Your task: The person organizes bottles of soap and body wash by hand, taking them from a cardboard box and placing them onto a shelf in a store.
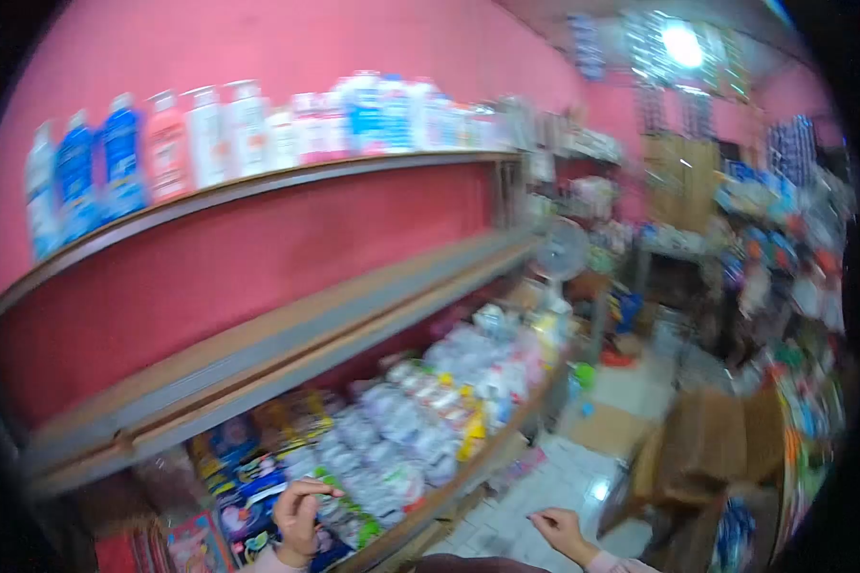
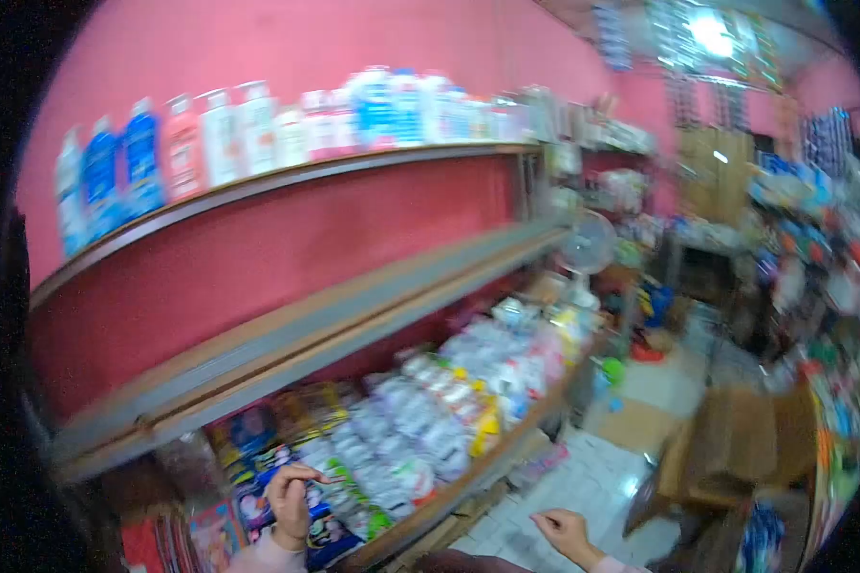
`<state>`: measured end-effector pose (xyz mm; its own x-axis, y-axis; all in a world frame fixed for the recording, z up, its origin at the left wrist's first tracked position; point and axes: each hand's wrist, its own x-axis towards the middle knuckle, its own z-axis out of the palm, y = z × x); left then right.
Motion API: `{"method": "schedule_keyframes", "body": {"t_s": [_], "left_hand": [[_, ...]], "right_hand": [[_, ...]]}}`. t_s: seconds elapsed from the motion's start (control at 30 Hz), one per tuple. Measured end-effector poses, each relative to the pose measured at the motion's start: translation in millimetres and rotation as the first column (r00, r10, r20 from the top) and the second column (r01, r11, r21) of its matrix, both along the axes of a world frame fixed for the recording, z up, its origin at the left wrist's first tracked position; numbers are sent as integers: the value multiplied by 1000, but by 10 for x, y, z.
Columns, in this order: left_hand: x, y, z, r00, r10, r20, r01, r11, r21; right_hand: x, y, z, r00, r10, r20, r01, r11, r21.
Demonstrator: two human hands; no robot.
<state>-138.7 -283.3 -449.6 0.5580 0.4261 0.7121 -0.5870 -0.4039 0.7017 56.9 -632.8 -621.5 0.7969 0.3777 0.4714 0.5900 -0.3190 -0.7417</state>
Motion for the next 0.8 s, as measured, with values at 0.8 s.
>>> {"method": "schedule_keyframes", "body": {"t_s": [0.8], "left_hand": [[1489,-4703,-1910,-575,-679,-457,786,-302,-540]], "right_hand": [[-2689,-1652,-638,-118,-827,-550,975,-201,93]]}}
